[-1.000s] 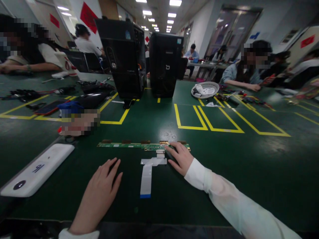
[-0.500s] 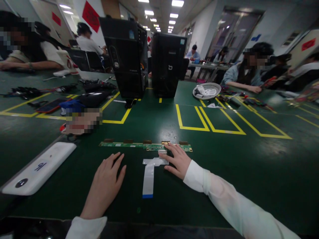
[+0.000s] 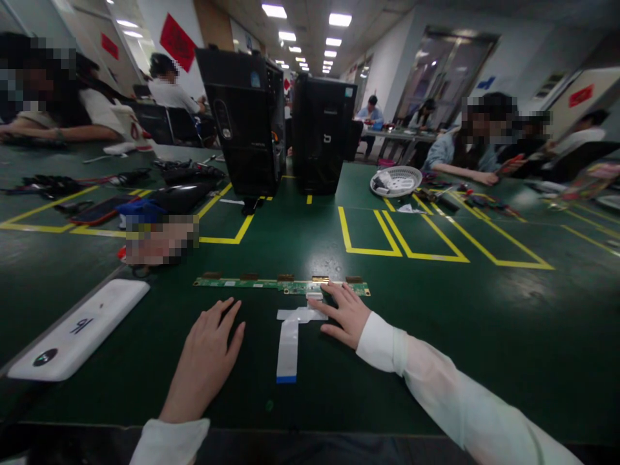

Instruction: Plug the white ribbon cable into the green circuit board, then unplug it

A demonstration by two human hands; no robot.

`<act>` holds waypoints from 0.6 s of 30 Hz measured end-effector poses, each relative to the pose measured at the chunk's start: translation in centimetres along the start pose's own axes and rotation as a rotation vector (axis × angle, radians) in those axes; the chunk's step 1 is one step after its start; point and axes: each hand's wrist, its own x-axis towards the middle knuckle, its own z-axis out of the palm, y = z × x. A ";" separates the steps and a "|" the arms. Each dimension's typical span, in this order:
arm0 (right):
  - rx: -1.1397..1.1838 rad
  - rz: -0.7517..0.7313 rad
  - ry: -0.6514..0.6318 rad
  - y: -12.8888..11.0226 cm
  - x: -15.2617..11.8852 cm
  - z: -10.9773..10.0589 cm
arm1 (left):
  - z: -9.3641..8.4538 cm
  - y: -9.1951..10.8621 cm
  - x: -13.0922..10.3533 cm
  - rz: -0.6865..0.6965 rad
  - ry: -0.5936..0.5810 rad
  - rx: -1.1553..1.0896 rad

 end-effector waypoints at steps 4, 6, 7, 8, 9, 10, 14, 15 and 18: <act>0.007 -0.041 0.025 0.4 -1.5 -0.1 | -0.1 0.1 0.0 -0.002 0.008 0.000; 0.009 -0.045 0.048 0.9 -2.7 -0.1 | -0.1 0.1 0.0 -0.002 0.006 0.000; 0.007 -0.043 0.060 1.2 -3.4 -0.1 | -0.1 0.0 0.0 -0.005 0.004 -0.001; 0.004 -0.038 0.071 1.6 -4.1 -0.1 | 0.0 0.0 0.0 -0.009 0.002 -0.004; 0.000 -0.031 0.082 2.1 -4.9 -0.1 | 0.0 0.0 0.0 -0.013 -0.002 -0.009; -0.005 -0.020 0.093 2.6 -5.8 -0.2 | 0.0 -0.1 0.0 -0.016 -0.009 -0.014; -0.035 0.065 0.140 5.1 -10.0 -0.3 | 0.1 -0.2 -0.1 -0.022 -0.046 -0.034; -0.044 0.097 0.149 5.7 -11.2 -0.4 | 0.0 -0.2 -0.1 -0.025 -0.051 -0.035; -0.063 0.208 0.167 7.7 -15.0 -0.4 | 0.0 -0.2 -0.2 -0.032 -0.053 -0.031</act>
